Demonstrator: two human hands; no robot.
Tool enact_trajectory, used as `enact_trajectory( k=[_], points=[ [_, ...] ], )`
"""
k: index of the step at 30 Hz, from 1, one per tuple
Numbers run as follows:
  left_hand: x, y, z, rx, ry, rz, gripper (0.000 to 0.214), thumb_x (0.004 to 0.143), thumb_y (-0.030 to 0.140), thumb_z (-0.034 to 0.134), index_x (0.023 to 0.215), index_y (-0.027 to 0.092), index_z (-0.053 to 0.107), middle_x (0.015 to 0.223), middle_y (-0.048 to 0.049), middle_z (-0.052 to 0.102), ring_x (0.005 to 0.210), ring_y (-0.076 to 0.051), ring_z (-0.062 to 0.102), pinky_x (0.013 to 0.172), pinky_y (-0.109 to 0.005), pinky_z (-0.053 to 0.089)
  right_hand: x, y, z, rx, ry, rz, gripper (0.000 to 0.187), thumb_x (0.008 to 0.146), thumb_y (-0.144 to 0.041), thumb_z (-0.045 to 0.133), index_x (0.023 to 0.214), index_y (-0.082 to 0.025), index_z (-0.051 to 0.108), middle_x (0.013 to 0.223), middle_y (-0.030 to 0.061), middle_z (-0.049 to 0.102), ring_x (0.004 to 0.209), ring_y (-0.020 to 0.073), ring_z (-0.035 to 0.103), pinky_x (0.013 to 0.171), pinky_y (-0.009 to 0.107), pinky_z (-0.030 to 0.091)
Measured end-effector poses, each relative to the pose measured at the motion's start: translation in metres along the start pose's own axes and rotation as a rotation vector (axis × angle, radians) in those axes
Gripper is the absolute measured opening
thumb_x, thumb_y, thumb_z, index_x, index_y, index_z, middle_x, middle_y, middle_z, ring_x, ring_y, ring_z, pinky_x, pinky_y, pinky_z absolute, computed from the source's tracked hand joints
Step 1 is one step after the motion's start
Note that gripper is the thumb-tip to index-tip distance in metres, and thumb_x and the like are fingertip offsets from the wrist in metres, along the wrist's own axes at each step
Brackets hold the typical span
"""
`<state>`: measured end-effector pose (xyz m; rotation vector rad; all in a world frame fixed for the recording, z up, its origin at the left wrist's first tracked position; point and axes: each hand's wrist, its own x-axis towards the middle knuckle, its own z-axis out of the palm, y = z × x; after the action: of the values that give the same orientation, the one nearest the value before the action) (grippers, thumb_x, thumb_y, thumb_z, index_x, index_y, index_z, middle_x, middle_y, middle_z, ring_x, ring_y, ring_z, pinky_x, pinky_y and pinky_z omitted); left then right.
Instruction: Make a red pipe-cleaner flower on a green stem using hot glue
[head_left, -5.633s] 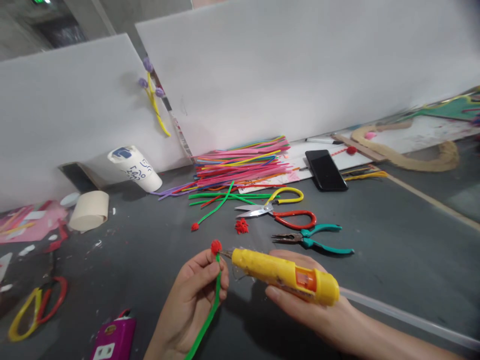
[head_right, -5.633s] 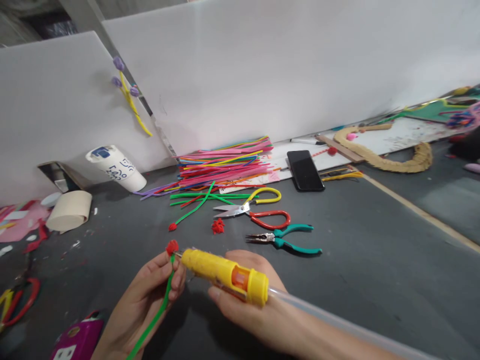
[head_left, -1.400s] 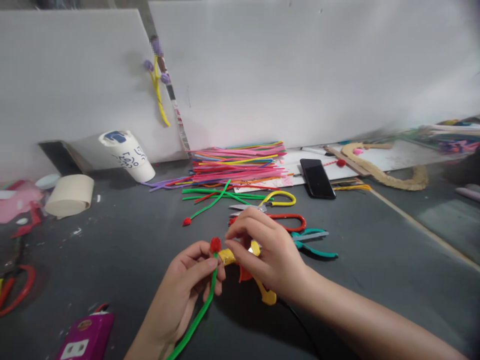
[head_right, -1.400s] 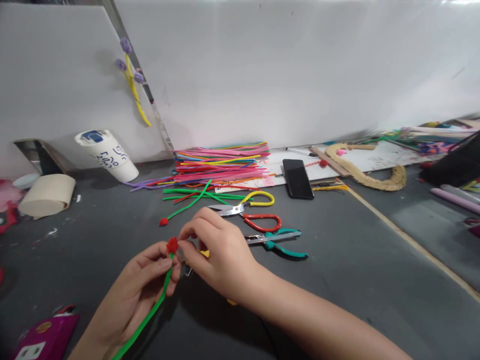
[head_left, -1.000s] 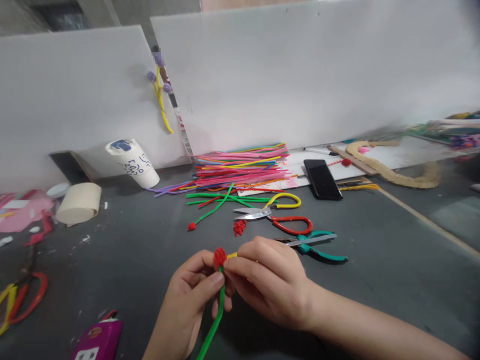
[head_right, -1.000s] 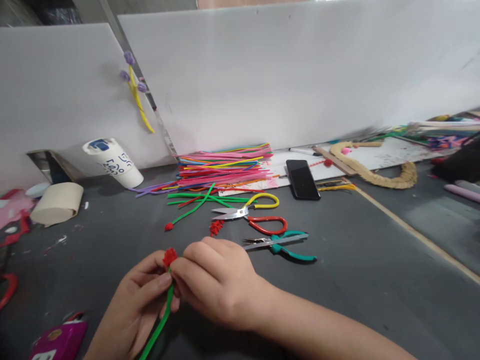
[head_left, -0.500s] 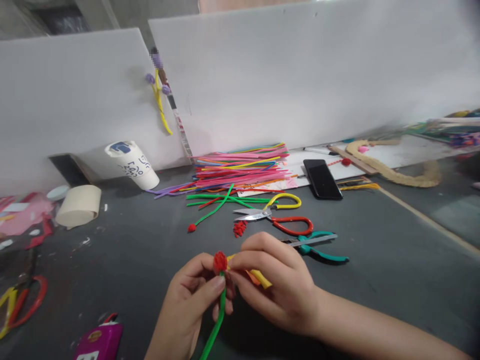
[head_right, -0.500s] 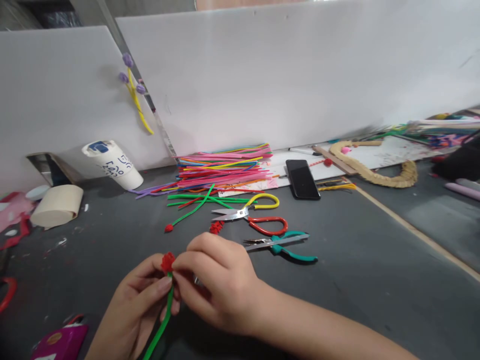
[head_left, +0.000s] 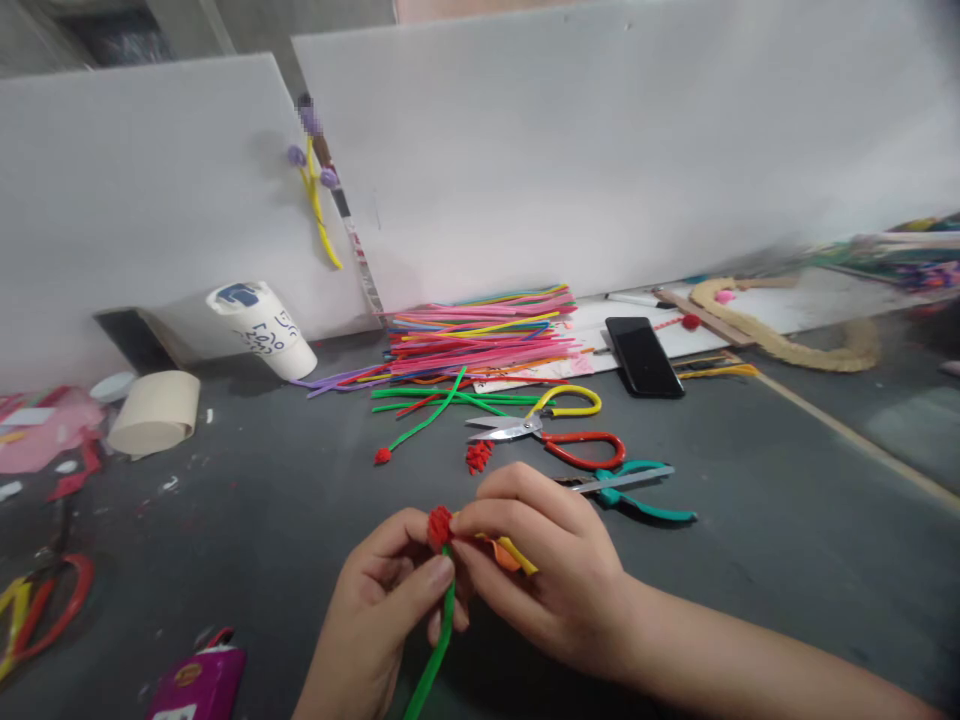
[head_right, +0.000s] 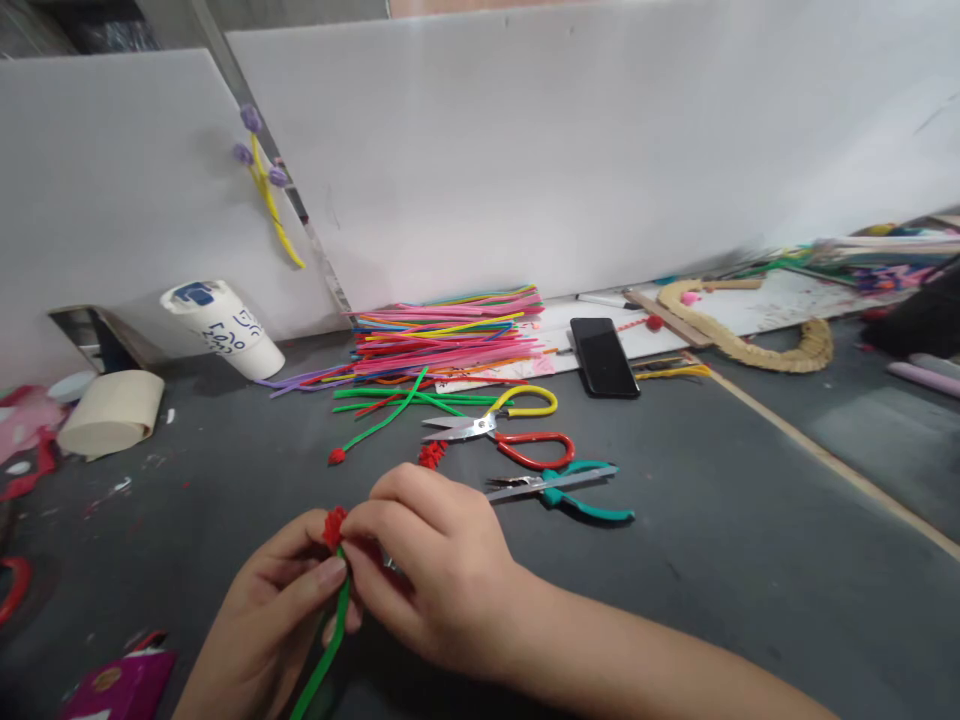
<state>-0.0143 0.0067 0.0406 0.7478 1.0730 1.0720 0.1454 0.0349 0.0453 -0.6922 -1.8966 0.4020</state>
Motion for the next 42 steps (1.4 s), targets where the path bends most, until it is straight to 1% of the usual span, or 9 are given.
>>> enact_trajectory(
  k=[7, 15, 21, 26, 32, 36, 39, 41, 42],
  points=[
    [-0.001, 0.000, 0.004, -0.012, 0.046, -0.012, 0.023, 0.061, 0.035, 0.086, 0.072, 0.019, 0.072, 0.055, 0.0039, 0.064, 0.044, -0.006, 0.053, 0.044, -0.013, 0.038, 0.000, 0.002, 0.001, -0.077, -0.010, -0.086, 0.007, 0.089, -0.010, 0.056, 0.091, -0.013, 0.062, 0.079, 0.0066, 0.062, 0.067, 0.0137, 0.055, 0.061, 0.024, 0.047],
    [-0.004, 0.006, 0.009, -0.048, 0.025, 0.006, 0.023, 0.060, 0.033, 0.086, 0.068, 0.018, 0.072, 0.053, 0.0036, 0.064, 0.044, -0.006, 0.056, 0.042, -0.011, 0.038, -0.004, 0.007, 0.002, -0.140, 0.019, -0.165, 0.006, 0.089, -0.012, 0.058, 0.094, -0.013, 0.061, 0.078, 0.0065, 0.063, 0.065, 0.0135, 0.054, 0.059, 0.025, 0.046],
    [-0.002, 0.005, 0.010, -0.043, 0.028, 0.014, 0.025, 0.059, 0.036, 0.087, 0.067, 0.018, 0.072, 0.050, 0.0037, 0.063, 0.043, -0.006, 0.055, 0.042, -0.011, 0.037, -0.003, 0.008, 0.002, -0.190, 0.018, -0.201, 0.005, 0.089, -0.011, 0.057, 0.090, -0.012, 0.062, 0.074, 0.0060, 0.063, 0.061, 0.0133, 0.053, 0.056, 0.025, 0.044],
    [-0.001, 0.001, 0.005, -0.013, 0.023, 0.019, 0.025, 0.060, 0.038, 0.086, 0.070, 0.019, 0.072, 0.050, 0.0038, 0.062, 0.042, -0.005, 0.052, 0.042, -0.012, 0.036, -0.001, 0.007, 0.001, -0.237, 0.013, -0.214, 0.012, 0.092, -0.013, 0.052, 0.086, -0.014, 0.062, 0.072, 0.0048, 0.063, 0.059, 0.0131, 0.052, 0.053, 0.025, 0.043],
    [-0.001, 0.002, 0.005, 0.001, 0.019, 0.005, 0.027, 0.061, 0.040, 0.085, 0.067, 0.019, 0.070, 0.047, 0.0038, 0.061, 0.042, -0.005, 0.051, 0.043, -0.012, 0.035, -0.001, 0.007, 0.000, -0.263, -0.012, -0.227, 0.019, 0.094, -0.015, 0.048, 0.082, -0.014, 0.063, 0.071, 0.0051, 0.064, 0.058, 0.0138, 0.052, 0.053, 0.027, 0.043],
    [-0.001, 0.001, 0.003, 0.018, -0.001, 0.011, 0.025, 0.064, 0.039, 0.084, 0.069, 0.018, 0.070, 0.050, 0.0032, 0.061, 0.044, -0.005, 0.051, 0.044, -0.012, 0.035, -0.003, 0.009, -0.001, -0.292, -0.039, -0.261, 0.020, 0.095, -0.016, 0.046, 0.086, -0.013, 0.063, 0.070, 0.0053, 0.063, 0.057, 0.0146, 0.051, 0.052, 0.028, 0.042],
    [-0.002, 0.001, 0.002, 0.025, 0.006, 0.017, 0.023, 0.064, 0.038, 0.084, 0.070, 0.019, 0.072, 0.051, 0.0030, 0.062, 0.044, -0.006, 0.051, 0.045, -0.013, 0.037, -0.001, 0.008, -0.001, -0.209, -0.004, -0.249, 0.010, 0.091, -0.014, 0.051, 0.089, -0.013, 0.061, 0.073, 0.0057, 0.063, 0.059, 0.0141, 0.053, 0.052, 0.026, 0.044],
    [-0.003, 0.001, 0.002, 0.036, 0.031, 0.057, 0.021, 0.065, 0.037, 0.083, 0.072, 0.020, 0.073, 0.055, 0.0024, 0.064, 0.047, -0.007, 0.054, 0.046, -0.014, 0.039, 0.002, 0.006, -0.002, -0.056, 0.051, -0.163, 0.006, 0.088, -0.011, 0.055, 0.089, -0.015, 0.059, 0.074, 0.0044, 0.062, 0.062, 0.0124, 0.055, 0.055, 0.023, 0.047],
    [-0.003, 0.002, 0.002, 0.055, 0.040, 0.103, 0.019, 0.066, 0.037, 0.083, 0.072, 0.021, 0.074, 0.058, 0.0020, 0.065, 0.050, -0.008, 0.056, 0.048, -0.015, 0.041, 0.004, 0.004, -0.003, 0.020, 0.077, -0.105, 0.007, 0.086, -0.009, 0.055, 0.087, -0.016, 0.058, 0.074, 0.0030, 0.061, 0.063, 0.0114, 0.056, 0.056, 0.021, 0.047]
  ],
)
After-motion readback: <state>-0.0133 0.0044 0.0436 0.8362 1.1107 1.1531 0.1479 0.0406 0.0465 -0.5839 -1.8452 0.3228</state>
